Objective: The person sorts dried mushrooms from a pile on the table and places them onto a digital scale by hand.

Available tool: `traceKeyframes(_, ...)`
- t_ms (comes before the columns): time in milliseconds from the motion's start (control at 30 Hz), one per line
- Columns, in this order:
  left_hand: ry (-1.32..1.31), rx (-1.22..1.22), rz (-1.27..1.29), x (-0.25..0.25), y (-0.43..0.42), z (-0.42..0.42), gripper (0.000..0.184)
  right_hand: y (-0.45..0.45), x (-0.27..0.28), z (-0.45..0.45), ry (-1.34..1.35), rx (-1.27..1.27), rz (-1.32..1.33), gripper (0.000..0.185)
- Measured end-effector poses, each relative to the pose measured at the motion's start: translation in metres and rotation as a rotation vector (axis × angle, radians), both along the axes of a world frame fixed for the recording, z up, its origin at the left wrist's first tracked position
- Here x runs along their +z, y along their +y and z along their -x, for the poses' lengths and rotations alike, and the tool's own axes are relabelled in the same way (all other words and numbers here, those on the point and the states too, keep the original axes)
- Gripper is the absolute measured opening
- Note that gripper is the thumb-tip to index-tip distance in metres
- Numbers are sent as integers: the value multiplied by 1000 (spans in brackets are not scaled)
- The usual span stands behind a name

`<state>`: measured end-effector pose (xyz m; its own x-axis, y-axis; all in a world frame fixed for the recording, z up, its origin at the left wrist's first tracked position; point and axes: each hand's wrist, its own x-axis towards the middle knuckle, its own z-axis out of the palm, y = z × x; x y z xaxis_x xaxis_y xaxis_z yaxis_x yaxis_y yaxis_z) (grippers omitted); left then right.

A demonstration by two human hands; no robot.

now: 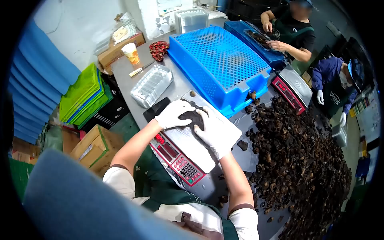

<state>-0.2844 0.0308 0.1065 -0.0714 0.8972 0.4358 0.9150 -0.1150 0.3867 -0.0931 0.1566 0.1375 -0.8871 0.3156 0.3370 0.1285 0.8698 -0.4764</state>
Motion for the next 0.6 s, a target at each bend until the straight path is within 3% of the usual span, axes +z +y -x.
traceKeyframes(100, 75, 59, 5, -8, -6, 3, 56, 9, -10, -8, -37, -71, -101, 60)
traceKeyframes(167, 9, 88, 90, -12, -6, -2, 60, 17, -11, -17, -160, -10, 14, 62)
traceKeyframes(300, -65, 37, 77, -13, -10, -17, 67, 39, -12, -33, -142, 130, 182, 64)
traceKeyframes(400, -192, 42, 58, 7, -17, -14, 76, 51, 27, -34, -261, 139, 315, 61)
traceKeyframes(467, -265, 82, -2, 10, -22, -8, 68, 65, 43, -24, -294, 188, 442, 57)
traceKeyframes(600, -530, 170, -112, -3, -32, 7, 45, 82, 33, 43, -175, 167, 369, 47)
